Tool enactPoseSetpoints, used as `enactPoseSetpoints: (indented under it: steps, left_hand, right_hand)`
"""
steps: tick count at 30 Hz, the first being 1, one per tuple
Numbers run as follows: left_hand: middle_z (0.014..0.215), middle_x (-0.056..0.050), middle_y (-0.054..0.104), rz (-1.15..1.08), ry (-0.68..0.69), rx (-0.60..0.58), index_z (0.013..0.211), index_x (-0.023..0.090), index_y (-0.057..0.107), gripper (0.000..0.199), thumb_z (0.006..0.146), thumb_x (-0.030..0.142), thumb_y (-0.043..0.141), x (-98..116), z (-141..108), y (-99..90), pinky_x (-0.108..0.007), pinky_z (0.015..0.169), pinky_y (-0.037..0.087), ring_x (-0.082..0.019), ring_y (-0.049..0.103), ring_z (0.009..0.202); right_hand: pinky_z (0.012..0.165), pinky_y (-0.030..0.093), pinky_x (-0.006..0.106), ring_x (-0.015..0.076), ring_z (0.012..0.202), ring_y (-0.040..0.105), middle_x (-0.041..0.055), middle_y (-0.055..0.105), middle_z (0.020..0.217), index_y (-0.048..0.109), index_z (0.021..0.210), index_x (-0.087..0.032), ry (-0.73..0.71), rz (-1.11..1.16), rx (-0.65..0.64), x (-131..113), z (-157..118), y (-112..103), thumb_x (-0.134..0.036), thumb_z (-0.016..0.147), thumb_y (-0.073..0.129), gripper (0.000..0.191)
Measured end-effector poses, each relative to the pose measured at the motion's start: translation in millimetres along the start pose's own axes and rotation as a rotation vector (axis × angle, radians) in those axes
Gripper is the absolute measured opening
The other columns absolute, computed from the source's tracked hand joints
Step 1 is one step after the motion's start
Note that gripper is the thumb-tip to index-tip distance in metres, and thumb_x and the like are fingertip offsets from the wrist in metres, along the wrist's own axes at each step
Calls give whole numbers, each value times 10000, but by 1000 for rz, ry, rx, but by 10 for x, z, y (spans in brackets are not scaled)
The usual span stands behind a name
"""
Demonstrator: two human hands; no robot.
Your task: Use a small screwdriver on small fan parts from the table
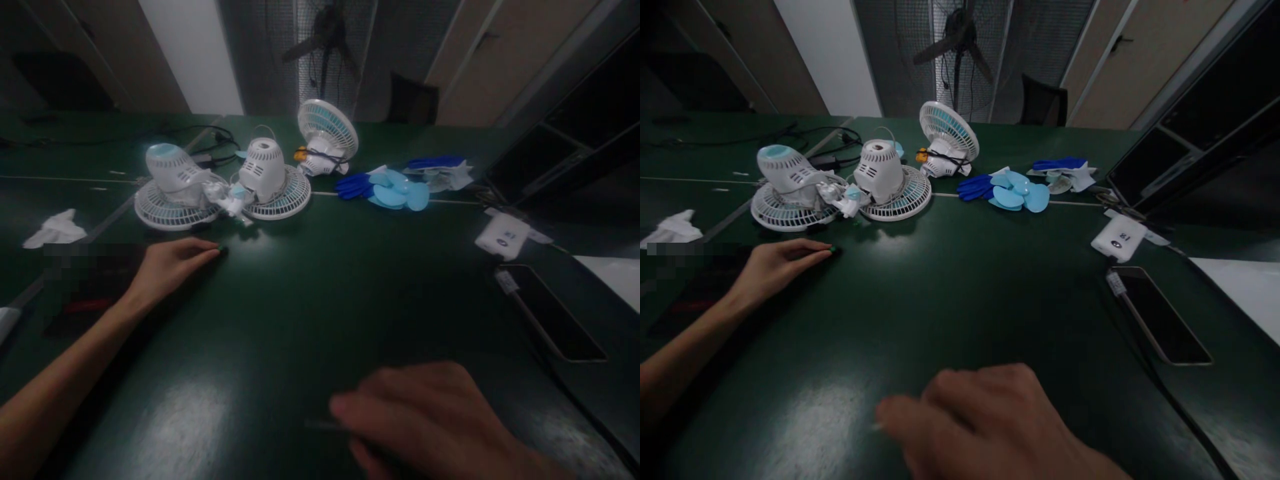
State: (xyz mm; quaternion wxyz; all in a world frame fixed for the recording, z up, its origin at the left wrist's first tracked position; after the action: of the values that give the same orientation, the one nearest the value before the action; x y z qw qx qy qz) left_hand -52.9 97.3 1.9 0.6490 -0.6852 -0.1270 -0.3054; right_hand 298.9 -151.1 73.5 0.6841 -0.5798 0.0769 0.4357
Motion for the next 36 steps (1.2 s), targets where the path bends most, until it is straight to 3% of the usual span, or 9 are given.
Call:
enactPoseSetpoints:
  steps: [2, 6, 10, 26, 36]
  left_hand:
    - [1160, -44, 785, -58, 133, -134, 1145, 224, 780, 414, 917, 559, 698, 275, -136, 192, -354, 946, 553, -254, 725, 1044]
    - [1129, -50, 752, -187, 420, -342, 1137, 241, 748, 222, 984, 373, 654, 930, -555, 680, -305, 829, 564, -188, 697, 942]
    - [1039, -50, 727, -294, 587, -385, 1094, 209, 709, 133, 976, 235, 653, 1295, -876, 968, -323, 866, 544, -185, 661, 966]
    - [1046, -63, 701, -340, 606, -434, 1131, 202, 670, 149, 983, 208, 650, 1265, -969, 1026, -317, 838, 533, -188, 651, 969]
    - [1063, -54, 704, -326, 624, -454, 1151, 210, 657, 171, 980, 207, 662, 1312, -975, 994, -326, 857, 522, -197, 628, 1022]
  right_hand:
    - [681, 561, 286, 163, 761, 741, 1, 781, 956, 620, 1252, -305, 77, 3, 14, 181, 99, 4, -250, 996, 638, 262]
    - [707, 527, 273, 152, 826, 706, 15, 731, 977, 667, 1125, -239, 151, 76, -29, 601, 150, 166, -203, 999, 609, 143]
    - [697, 500, 274, 152, 800, 672, 21, 711, 978, 689, 1102, -233, 134, 74, -89, 733, 79, 325, -205, 994, 622, 130]
    - [671, 499, 276, 157, 777, 675, 32, 703, 950, 697, 1081, -224, 93, 53, -129, 654, 108, 437, -180, 985, 615, 134]
    - [681, 514, 276, 155, 817, 702, 28, 715, 982, 687, 1147, -231, 79, 138, -6, 617, 161, 521, -181, 1002, 633, 162]
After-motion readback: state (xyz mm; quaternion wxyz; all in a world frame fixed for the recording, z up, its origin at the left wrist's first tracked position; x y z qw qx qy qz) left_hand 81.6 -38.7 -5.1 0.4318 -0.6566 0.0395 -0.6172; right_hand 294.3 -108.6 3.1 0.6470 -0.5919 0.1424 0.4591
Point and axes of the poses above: each hand's wrist, its own z-axis towards the middle knuckle, its own y-axis out of the palm, x = y × z, the point moved 3 cm from there along z, towards the middle knuckle
